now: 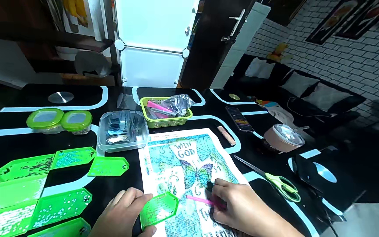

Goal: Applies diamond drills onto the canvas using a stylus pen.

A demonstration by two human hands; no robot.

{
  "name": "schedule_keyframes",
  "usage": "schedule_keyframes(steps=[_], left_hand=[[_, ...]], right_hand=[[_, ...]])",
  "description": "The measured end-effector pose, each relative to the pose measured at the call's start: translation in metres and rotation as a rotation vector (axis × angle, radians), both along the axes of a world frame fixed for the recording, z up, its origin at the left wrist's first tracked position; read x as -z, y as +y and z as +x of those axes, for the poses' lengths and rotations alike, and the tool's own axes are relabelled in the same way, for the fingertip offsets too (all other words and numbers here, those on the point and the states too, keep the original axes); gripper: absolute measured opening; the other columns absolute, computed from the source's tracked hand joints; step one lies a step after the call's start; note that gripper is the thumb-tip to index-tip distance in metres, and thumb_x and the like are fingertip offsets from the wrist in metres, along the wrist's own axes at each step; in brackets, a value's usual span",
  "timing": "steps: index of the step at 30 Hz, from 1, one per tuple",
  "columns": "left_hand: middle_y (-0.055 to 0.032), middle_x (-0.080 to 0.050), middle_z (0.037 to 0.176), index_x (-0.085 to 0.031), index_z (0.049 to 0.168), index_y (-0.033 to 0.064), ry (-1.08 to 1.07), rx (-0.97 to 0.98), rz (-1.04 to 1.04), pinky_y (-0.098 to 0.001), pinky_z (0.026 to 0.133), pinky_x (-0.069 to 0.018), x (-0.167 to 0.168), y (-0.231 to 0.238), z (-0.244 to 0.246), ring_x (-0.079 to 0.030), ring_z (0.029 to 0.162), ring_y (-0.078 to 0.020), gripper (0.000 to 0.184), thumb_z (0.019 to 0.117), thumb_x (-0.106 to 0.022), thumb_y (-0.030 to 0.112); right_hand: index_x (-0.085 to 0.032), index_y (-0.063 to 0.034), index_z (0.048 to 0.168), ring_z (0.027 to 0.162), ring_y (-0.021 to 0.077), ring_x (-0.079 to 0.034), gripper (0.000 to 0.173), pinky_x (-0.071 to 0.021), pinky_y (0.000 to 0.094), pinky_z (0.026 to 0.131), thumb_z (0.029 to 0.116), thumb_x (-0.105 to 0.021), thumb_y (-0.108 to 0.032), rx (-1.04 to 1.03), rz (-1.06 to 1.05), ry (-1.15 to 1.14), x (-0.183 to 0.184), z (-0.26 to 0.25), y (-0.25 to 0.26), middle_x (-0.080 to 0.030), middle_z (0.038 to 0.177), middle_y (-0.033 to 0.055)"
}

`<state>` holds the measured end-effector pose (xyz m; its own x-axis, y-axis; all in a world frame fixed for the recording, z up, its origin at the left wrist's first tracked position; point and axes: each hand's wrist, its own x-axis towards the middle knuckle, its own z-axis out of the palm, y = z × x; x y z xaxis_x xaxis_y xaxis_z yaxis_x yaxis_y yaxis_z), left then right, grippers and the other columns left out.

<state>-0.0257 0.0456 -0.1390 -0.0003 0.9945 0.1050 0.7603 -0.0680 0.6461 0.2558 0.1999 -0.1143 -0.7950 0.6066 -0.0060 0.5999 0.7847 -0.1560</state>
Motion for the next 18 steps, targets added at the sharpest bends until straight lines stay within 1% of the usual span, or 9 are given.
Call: schedule_keyframes(steps=[2,4,5,6,8,10,13,15,18], left_hand=[[-0.0212,-0.068,0.117,-0.071,0.128,0.0040,0.007,0.008,0.005,-0.0535,0.088,-0.0533,0.000,0.000,0.001,-0.065,0.105,-0.0409,0.049,0.0865,-0.079,0.030],[-0.0215,-0.068,0.116,-0.070,0.127,0.0033,0.004,0.011,0.019,-0.0531,0.086,-0.0536,0.001,0.001,0.000,-0.065,0.102,-0.0407,0.049,0.0864,-0.079,0.029],[-0.0218,-0.068,0.115,-0.070,0.127,0.0028,0.001,0.011,0.030,-0.0533,0.085,-0.0540,0.002,0.001,0.000,-0.065,0.101,-0.0406,0.050,0.0857,-0.079,0.029],[-0.0222,-0.068,0.114,-0.070,0.128,0.0021,-0.001,0.012,0.034,-0.0539,0.085,-0.0543,0.002,0.001,0.001,-0.066,0.101,-0.0412,0.051,0.0852,-0.080,0.028],[-0.0220,-0.068,0.114,-0.070,0.127,0.0025,-0.008,0.015,0.044,-0.0534,0.084,-0.0543,0.004,0.000,0.000,-0.066,0.100,-0.0410,0.050,0.0851,-0.080,0.028],[-0.0216,-0.068,0.113,-0.072,0.125,0.0040,-0.011,0.023,0.052,-0.0525,0.083,-0.0542,0.006,0.000,0.000,-0.066,0.100,-0.0403,0.047,0.0863,-0.079,0.029],[-0.0220,-0.068,0.111,-0.073,0.125,0.0046,-0.004,0.035,0.060,-0.0523,0.081,-0.0537,0.006,0.000,0.001,-0.065,0.097,-0.0400,0.045,0.0872,-0.078,0.029],[-0.0224,-0.067,0.110,-0.073,0.125,0.0045,0.002,0.045,0.057,-0.0526,0.080,-0.0534,0.006,0.000,0.001,-0.065,0.096,-0.0401,0.045,0.0873,-0.078,0.029],[-0.0223,-0.067,0.110,-0.073,0.124,0.0047,0.004,0.040,0.046,-0.0525,0.080,-0.0533,0.003,-0.001,0.002,-0.065,0.097,-0.0404,0.044,0.0869,-0.078,0.028]], right_hand=[[-0.071,-0.0028,0.086,0.067,0.0270,-0.068,0.023,-0.0541,0.0494,0.058,0.0785,-0.075,-0.024,0.061,-0.156,0.061,-0.004,0.003,0.011,-0.068,0.078,0.0112],[-0.071,-0.0088,0.090,0.059,0.0069,-0.059,0.018,-0.0495,0.0273,0.053,0.0800,-0.072,-0.023,0.083,-0.337,0.327,-0.001,0.005,0.022,-0.064,0.070,-0.0016],[-0.071,-0.0108,0.097,0.060,-0.0015,-0.057,0.017,-0.0476,0.0180,0.053,0.0822,-0.071,-0.020,0.068,-0.482,0.499,0.000,0.003,0.023,-0.063,0.072,-0.0082],[-0.071,-0.0110,0.107,0.063,-0.0041,-0.057,0.022,-0.0482,0.0152,0.056,0.0857,-0.070,-0.017,0.039,-0.636,0.659,0.002,-0.001,0.022,-0.064,0.076,-0.0111],[-0.073,-0.0130,0.119,0.069,-0.0020,-0.064,0.026,-0.0544,0.0169,0.061,0.0941,-0.068,-0.017,-0.051,-0.866,0.901,0.008,-0.015,0.016,-0.071,0.085,-0.0091],[-0.075,-0.0122,0.116,0.077,0.0032,-0.069,0.020,-0.0593,0.0216,0.069,0.0996,-0.066,-0.021,-0.117,-0.996,1.054,0.018,-0.033,0.009,-0.074,0.094,-0.0034],[-0.074,-0.0071,0.105,0.075,-0.0001,-0.063,0.019,-0.0548,0.0179,0.066,0.1027,-0.063,-0.022,-0.099,-0.845,1.037,0.028,-0.057,-0.004,-0.069,0.092,-0.0036],[-0.069,-0.0039,0.106,0.068,-0.0027,-0.058,0.018,-0.0490,0.0156,0.060,0.1054,-0.059,-0.020,-0.119,-0.775,0.979,0.031,-0.069,-0.014,-0.066,0.084,-0.0045],[-0.063,-0.0003,0.110,0.068,-0.0001,-0.059,0.022,-0.0515,0.0176,0.061,0.1087,-0.052,-0.019,-0.176,-0.708,0.917,0.033,-0.079,-0.021,-0.064,0.082,-0.0008]])
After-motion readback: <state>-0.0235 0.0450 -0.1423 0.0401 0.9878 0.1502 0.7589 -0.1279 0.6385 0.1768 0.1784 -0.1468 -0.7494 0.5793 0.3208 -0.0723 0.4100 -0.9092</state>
